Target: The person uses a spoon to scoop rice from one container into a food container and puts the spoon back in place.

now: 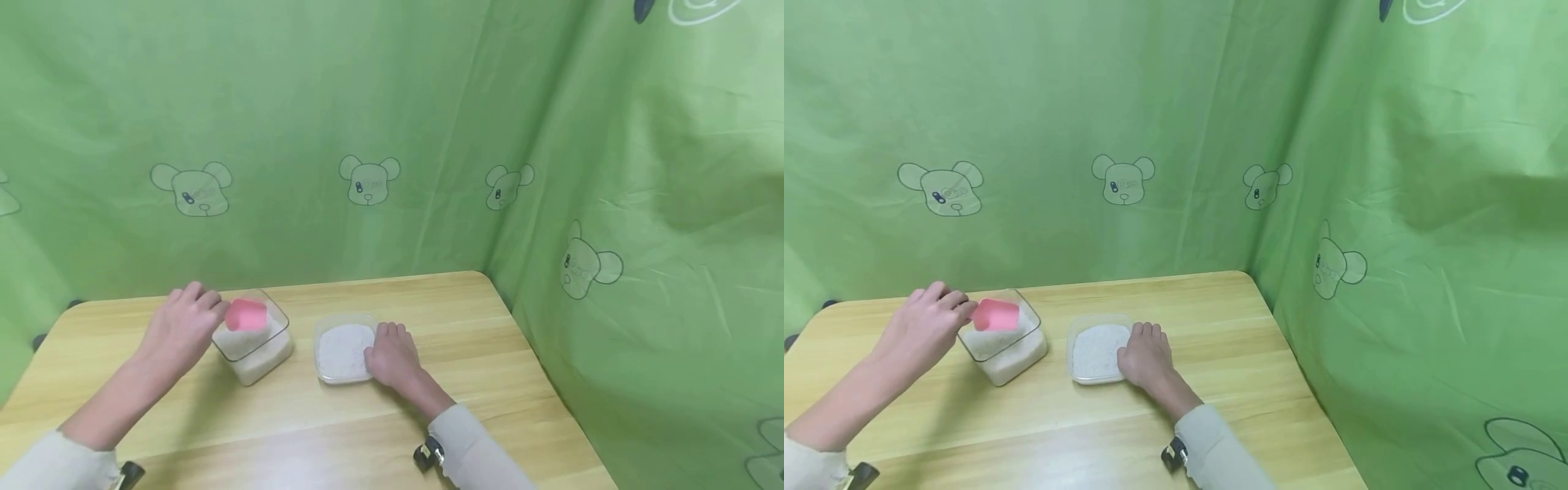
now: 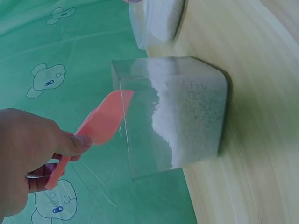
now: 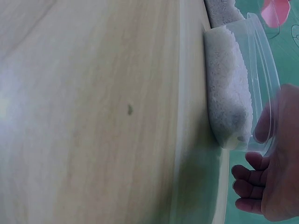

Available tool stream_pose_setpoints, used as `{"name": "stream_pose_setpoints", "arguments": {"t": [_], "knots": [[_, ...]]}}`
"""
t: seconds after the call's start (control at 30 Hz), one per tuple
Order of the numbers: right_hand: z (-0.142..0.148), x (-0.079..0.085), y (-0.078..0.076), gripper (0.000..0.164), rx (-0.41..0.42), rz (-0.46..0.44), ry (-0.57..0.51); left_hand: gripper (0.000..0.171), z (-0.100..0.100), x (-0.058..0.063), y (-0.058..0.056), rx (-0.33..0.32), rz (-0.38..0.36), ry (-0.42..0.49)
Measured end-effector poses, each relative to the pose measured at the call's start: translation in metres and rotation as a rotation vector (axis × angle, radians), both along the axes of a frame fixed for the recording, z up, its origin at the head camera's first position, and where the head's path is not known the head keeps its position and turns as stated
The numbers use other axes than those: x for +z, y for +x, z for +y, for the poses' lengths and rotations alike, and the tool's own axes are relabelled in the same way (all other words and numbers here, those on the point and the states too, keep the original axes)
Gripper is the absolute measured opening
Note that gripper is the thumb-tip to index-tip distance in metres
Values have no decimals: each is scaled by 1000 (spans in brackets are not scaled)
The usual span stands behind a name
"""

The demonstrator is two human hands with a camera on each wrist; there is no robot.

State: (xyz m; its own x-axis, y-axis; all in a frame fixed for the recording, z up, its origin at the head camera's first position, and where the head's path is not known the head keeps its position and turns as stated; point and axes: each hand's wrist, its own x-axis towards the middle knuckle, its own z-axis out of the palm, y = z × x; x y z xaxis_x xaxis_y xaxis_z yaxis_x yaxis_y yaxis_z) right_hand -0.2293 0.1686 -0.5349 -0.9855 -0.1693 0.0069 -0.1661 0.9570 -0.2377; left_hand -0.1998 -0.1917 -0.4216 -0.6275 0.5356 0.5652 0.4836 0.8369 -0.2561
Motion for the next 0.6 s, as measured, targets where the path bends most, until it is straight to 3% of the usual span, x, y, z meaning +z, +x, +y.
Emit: {"name": "stream_pose_setpoints", "arguments": {"t": [0.6], "knots": [[0, 1, 0, 26, 3, -7, 1, 29, -4, -6, -5, 10, -71, -144]]}}
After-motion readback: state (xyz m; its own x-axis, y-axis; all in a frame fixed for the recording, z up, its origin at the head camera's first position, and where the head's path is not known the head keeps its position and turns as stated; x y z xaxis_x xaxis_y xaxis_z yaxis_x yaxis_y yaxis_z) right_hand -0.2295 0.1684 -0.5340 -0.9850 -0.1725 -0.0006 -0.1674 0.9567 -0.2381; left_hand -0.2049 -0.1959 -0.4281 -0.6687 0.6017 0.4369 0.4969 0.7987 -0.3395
